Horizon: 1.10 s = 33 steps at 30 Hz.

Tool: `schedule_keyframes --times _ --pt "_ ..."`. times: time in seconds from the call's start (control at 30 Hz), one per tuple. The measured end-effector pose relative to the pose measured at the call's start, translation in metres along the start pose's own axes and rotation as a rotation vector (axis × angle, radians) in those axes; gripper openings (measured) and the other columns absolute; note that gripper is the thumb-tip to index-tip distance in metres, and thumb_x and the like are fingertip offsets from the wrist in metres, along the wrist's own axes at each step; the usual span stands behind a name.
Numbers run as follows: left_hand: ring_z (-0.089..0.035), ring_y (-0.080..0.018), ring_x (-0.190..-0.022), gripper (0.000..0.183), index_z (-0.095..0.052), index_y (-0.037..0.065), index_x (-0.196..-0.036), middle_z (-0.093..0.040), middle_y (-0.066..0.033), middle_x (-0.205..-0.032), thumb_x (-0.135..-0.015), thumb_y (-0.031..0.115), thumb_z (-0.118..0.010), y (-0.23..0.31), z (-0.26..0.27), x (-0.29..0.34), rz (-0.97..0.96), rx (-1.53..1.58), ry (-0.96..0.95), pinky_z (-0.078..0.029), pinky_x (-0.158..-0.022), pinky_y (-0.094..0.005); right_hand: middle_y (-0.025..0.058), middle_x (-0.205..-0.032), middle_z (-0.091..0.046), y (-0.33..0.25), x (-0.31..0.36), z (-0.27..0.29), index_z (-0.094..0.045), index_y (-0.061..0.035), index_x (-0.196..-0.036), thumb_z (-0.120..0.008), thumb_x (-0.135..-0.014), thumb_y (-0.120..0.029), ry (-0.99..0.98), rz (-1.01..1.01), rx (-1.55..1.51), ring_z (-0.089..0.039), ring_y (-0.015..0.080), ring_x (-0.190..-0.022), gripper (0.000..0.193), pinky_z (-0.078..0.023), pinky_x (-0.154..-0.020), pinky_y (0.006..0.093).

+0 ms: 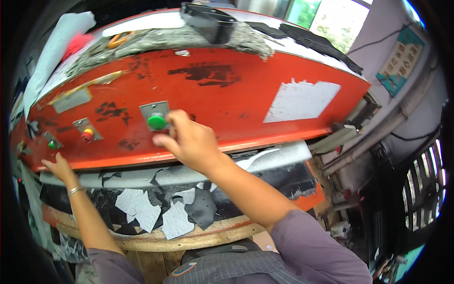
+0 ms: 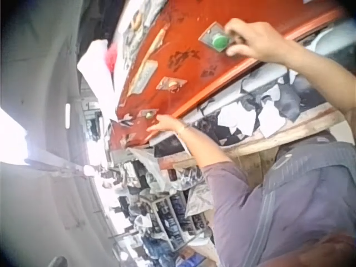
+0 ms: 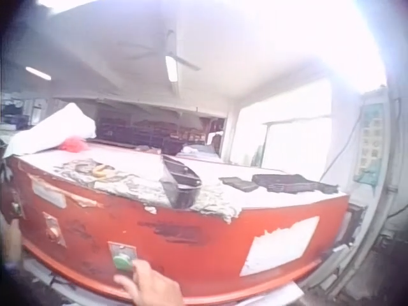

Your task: Die cutting shoe components from a sheet of material using a hydraulic swing-arm clicker press.

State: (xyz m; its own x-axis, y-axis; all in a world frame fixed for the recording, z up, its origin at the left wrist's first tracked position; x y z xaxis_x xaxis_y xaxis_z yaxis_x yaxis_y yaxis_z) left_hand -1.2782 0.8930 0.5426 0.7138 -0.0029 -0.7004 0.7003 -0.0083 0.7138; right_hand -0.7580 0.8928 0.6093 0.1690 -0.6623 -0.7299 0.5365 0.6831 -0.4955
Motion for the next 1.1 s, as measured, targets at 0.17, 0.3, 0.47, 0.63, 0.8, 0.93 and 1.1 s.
schedule_keyframes --times 0.17,0.3,0.47,0.63,0.8,0.93,1.1 --pt "-0.028 -0.0235 -0.141 0.051 -0.039 0.000 -0.142 -0.030 -0.0161 -0.153 -0.092 0.009 -0.043 -0.004 -0.038 -0.006 0.105 0.346 -0.713 -0.022 -0.113 -0.0325 0.0118 -0.067 -0.062 0.020 0.005 -0.010 -0.045 -0.0086 -0.099 -0.066 -0.085 -0.031 0.058 -0.092 0.042 -0.062 0.0360 -0.059 0.033 -0.046 -0.049 0.0463" --pt "-0.050 -0.0220 -0.120 0.040 -0.049 0.000 -0.131 -0.052 -0.0148 -0.131 -0.095 0.017 -0.051 0.035 0.008 0.106 0.093 0.347 -1.042 -0.039 -0.101 -0.0330 0.0132 -0.071 -0.063 0.038 0.109 -0.020 -0.050 -0.0069 -0.097 -0.068 -0.083 -0.037 -0.441 -0.213 0.052 -0.062 0.0357 -0.065 0.038 -0.048 -0.058 0.0458" --pt "-0.066 -0.0181 -0.081 0.018 -0.070 0.005 -0.097 -0.070 -0.0112 -0.090 -0.081 0.014 -0.067 0.169 0.116 0.340 -0.023 0.194 -1.687 -0.051 -0.075 -0.0307 0.0162 -0.111 -0.060 0.021 0.247 -0.001 -0.055 -0.0017 -0.114 -0.070 -0.078 -0.045 -0.880 -0.205 0.091 -0.055 0.0348 -0.106 0.059 -0.044 -0.088 0.0438" --pt "-0.063 -0.0326 -0.084 0.018 -0.070 0.007 -0.091 -0.067 -0.0138 -0.089 -0.081 0.021 -0.066 0.246 0.151 0.418 -0.365 0.290 -1.675 -0.051 -0.074 -0.0392 0.0112 -0.094 -0.058 0.026 0.273 0.019 -0.060 -0.0044 -0.102 -0.078 -0.058 -0.014 -0.605 -0.244 0.259 -0.055 0.0303 -0.094 0.048 -0.046 -0.083 0.0396" --pt "-0.060 -0.0332 -0.077 0.015 -0.068 0.007 -0.082 -0.064 -0.0126 -0.080 -0.078 0.021 -0.065 0.248 0.145 0.431 -0.398 0.208 -1.588 -0.048 -0.068 -0.0414 0.0108 -0.093 -0.059 0.038 0.277 0.023 -0.061 -0.0051 -0.098 -0.078 -0.058 -0.014 -0.577 -0.222 0.282 -0.056 0.0289 -0.093 0.044 -0.047 -0.081 0.0391" --pt "-0.059 -0.0331 -0.076 0.014 -0.068 0.008 -0.073 -0.062 -0.0124 -0.073 -0.076 0.022 -0.066 0.234 0.164 0.442 -0.361 0.141 -1.664 -0.048 -0.068 -0.0418 0.0139 -0.088 -0.064 0.026 0.294 0.015 -0.062 -0.0047 -0.094 -0.076 -0.066 -0.023 -0.755 -0.124 0.189 -0.061 0.0319 -0.088 0.036 -0.049 -0.080 0.0407" --pt "-0.063 -0.0152 -0.066 0.019 -0.072 0.002 -0.085 -0.068 -0.0090 -0.076 -0.085 0.021 -0.067 0.228 0.188 0.444 0.020 0.106 -2.025 -0.048 -0.062 -0.0273 0.0210 -0.111 -0.063 0.081 0.231 0.057 -0.063 -0.0053 -0.113 -0.071 -0.077 -0.038 -0.782 -0.319 0.104 -0.057 0.0377 -0.109 0.049 -0.045 -0.091 0.0459"
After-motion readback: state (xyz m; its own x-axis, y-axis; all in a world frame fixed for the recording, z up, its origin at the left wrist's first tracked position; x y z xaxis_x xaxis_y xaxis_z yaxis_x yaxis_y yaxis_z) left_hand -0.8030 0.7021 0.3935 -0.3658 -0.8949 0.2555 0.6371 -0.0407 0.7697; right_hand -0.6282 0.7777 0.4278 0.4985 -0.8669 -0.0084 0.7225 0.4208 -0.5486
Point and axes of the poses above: each hand's wrist, its own x-axis away from the middle knuckle, its own z-axis out of the back of the hand, y = z × x, the point moved 9 cm from there along -x, towards the middle knuckle
